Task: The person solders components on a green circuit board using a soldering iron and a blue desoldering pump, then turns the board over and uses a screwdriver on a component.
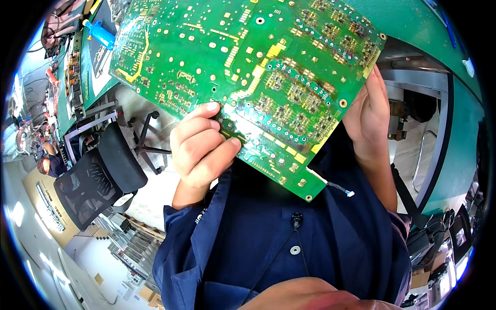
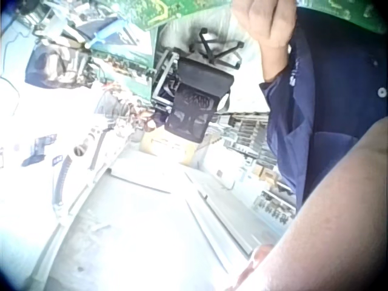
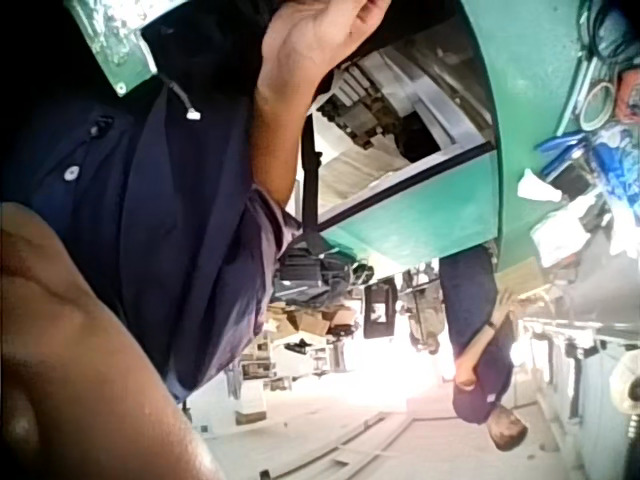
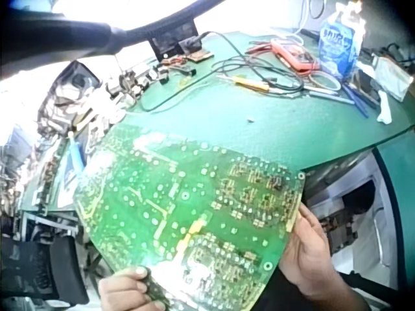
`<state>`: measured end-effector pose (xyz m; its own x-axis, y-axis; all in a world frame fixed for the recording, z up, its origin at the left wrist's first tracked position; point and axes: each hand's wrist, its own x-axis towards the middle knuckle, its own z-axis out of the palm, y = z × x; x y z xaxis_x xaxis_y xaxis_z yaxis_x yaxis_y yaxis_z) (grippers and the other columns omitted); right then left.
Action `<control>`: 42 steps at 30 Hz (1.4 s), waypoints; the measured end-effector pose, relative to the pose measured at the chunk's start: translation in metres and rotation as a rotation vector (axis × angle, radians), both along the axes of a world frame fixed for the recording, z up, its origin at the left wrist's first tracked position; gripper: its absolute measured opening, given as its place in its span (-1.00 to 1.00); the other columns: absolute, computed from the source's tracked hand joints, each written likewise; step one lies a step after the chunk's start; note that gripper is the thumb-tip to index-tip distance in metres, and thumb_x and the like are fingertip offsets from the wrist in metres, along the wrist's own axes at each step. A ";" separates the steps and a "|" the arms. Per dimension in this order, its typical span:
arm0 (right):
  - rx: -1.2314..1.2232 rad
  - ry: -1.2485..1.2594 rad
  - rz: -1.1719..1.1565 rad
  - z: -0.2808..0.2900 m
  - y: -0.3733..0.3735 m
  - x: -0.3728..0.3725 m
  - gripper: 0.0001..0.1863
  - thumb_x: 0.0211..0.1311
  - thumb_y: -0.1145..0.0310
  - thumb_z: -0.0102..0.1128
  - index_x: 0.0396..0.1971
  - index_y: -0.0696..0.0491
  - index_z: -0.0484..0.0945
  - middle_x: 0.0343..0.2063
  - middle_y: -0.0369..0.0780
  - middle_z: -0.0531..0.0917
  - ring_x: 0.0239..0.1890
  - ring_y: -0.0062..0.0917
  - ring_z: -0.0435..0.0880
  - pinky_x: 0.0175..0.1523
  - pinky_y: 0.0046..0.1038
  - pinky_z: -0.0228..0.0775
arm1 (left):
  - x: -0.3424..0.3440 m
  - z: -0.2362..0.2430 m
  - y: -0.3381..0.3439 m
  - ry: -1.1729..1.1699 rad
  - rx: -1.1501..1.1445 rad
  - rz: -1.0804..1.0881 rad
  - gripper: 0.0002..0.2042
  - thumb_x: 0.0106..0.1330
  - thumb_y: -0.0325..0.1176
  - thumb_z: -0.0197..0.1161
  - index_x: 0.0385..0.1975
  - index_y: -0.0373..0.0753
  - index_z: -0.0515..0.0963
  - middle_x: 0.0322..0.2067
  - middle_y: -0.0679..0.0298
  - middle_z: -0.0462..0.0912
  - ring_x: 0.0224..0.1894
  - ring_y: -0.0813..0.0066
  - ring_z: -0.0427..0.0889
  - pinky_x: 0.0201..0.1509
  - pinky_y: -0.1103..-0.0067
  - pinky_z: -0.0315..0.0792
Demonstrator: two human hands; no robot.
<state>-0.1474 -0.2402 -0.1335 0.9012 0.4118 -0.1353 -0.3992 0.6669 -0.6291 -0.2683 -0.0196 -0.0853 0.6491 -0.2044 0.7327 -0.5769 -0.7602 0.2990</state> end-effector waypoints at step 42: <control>-0.577 -0.173 0.052 0.000 -0.003 -0.008 -0.63 0.43 0.29 -0.37 -0.21 0.19 0.45 -0.34 -0.27 0.58 -0.33 -0.71 0.51 -0.27 -0.65 0.35 | 0.013 0.007 0.000 0.039 0.260 0.107 -0.82 0.03 -0.39 0.30 -0.33 -0.04 0.59 -0.25 0.35 0.65 -0.17 0.34 0.62 -0.02 0.43 0.46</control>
